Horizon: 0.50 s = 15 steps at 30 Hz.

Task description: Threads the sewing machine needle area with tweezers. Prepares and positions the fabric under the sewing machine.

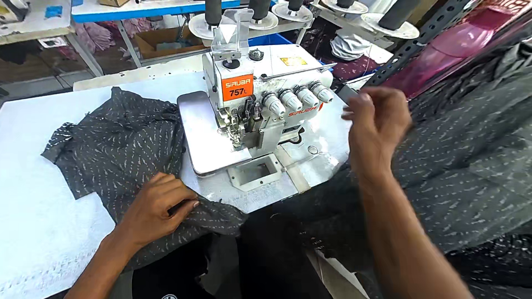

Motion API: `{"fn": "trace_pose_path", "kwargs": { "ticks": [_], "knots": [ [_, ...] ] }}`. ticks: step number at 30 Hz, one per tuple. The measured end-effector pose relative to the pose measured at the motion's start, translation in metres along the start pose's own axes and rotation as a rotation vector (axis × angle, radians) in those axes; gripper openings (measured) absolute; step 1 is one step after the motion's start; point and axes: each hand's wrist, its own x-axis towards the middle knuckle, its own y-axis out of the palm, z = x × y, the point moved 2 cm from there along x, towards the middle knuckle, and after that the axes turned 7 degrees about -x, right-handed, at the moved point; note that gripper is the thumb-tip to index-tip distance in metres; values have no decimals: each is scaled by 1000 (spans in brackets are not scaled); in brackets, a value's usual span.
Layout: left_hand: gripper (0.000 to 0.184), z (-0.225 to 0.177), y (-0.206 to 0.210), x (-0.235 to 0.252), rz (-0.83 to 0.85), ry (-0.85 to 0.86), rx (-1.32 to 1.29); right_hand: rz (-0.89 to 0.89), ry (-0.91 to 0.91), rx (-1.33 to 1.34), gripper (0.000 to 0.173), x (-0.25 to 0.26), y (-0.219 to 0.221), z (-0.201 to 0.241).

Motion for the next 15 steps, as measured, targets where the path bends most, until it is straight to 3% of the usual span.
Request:
{"fn": "trace_pose_path", "kwargs": {
  "ticks": [2, 5, 9, 11, 13, 15],
  "knots": [
    [23, 14, 10, -6, 10, 20, -16, 193, 82, 14, 46, 44, 18, -37],
    [25, 21, 16, -3, 28, 45, -61, 524, 243, 186, 35, 67, 48, -58],
    [24, 27, 11, -6, -29, -17, -232, 623, 320, 349, 17, 72, 60, -67],
    [25, 30, 12, -5, -14, -38, -272, 609, 288, 243, 21, 73, 61, -66],
    [26, 31, 15, -5, 28, -24, -256, 658, 273, 10, 19, 77, 54, -34],
    [27, 31, 16, -5, 54, -8, -247, 705, 403, -181, 16, 81, 45, 4]
  ]
}}
